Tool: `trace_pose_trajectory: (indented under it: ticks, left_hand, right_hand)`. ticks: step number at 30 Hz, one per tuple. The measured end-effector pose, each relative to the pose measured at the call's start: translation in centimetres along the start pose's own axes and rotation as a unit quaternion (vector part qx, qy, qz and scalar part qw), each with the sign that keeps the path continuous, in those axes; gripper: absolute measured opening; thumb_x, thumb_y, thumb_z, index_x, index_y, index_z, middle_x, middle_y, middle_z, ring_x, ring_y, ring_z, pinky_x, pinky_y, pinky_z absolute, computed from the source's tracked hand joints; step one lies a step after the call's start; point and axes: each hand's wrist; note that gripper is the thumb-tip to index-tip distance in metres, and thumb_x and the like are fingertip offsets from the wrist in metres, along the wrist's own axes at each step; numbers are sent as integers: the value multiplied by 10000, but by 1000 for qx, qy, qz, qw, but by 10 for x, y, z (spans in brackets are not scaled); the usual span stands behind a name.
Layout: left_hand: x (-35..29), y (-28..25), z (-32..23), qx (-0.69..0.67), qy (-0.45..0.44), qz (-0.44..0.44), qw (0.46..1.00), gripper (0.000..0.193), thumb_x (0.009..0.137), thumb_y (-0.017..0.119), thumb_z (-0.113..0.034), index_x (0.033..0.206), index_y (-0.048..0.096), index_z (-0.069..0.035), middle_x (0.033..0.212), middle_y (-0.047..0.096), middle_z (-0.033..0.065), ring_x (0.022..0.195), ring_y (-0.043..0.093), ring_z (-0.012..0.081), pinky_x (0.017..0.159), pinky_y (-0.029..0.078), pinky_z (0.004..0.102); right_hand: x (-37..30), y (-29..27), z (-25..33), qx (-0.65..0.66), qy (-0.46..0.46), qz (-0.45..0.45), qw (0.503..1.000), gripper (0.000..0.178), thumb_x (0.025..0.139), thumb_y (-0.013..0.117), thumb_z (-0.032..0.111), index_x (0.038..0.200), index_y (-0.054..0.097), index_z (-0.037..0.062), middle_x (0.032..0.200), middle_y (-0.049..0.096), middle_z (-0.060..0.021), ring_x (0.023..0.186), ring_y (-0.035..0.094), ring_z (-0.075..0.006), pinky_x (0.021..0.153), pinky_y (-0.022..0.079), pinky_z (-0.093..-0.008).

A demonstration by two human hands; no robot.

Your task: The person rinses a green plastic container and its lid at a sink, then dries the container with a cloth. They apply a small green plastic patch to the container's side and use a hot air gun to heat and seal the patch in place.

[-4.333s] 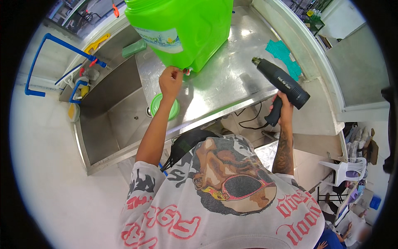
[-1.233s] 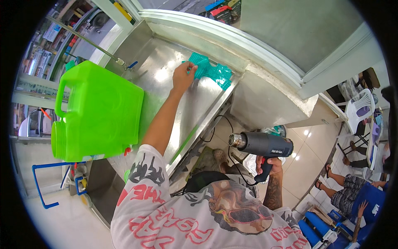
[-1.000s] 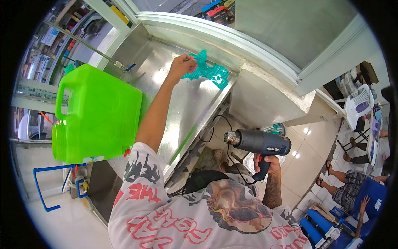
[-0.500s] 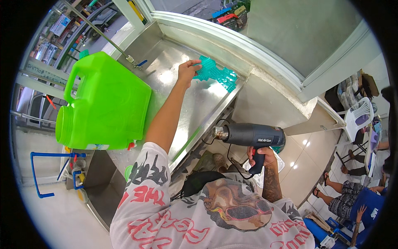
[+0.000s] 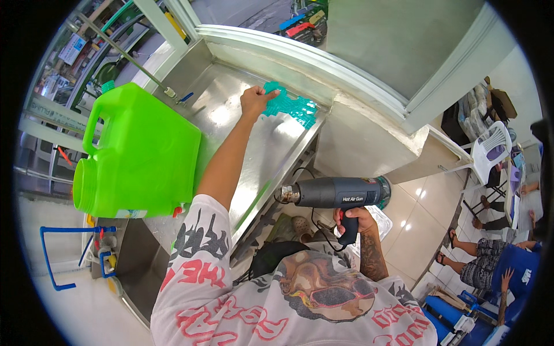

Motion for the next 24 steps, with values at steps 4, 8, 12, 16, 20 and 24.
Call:
trace_pose_trajectory:
  ticks: [4,8,12,16,20,24]
  left_hand:
    - [11,-1,4,64,10,-27,998,556,719,847,-534,681,572,-52,590,570,44,521,558,117,473,502,311]
    - [23,-7,13,141,158,-59,976,553,834,723,-568,745,609,-34,566,557,80,508,570,139,494,470,350]
    - [42,-16,17,134,116,43,983,342,882,699,-408,823,708,-72,637,602,62,633,614,161,590,481,380]
    - [60,-24,19,42,18,133,990,238,801,756,-331,790,760,-94,613,588,17,596,581,127,603,480,316]
    - [61,-30,21,39,54,70,995,276,779,767,-332,704,718,-71,628,633,43,607,608,129,600,489,322]
    - [50,-42,16,209,91,38,973,303,766,781,-300,661,655,-44,671,675,65,656,642,125,627,499,324]
  right_hand:
    - [-6,3,-2,7,-6,-8,1000,287,778,675,188,899,639,-69,772,627,-160,546,620,-236,500,541,-356]
    - [-7,5,-2,-9,-28,0,1000,308,774,681,220,878,640,-67,753,621,-153,531,616,-232,494,539,-356]
    - [-3,6,-2,-18,-21,2,1000,310,763,688,224,870,647,-64,752,623,-156,514,612,-234,478,538,-348]
    - [-2,7,-5,-15,-11,-21,1000,269,760,690,180,871,651,-62,757,625,-162,512,615,-237,468,538,-345]
    - [0,10,-6,-16,-11,12,1000,254,778,680,172,870,647,-63,762,629,-165,517,619,-222,478,539,-334]
    - [4,12,-2,-30,11,28,999,257,801,668,189,855,645,-61,736,630,-144,530,619,-210,499,540,-328]
Point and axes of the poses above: each hand's wrist, its own x-axis towards the middle knuckle, its own y-axis out of the palm, z = x × y
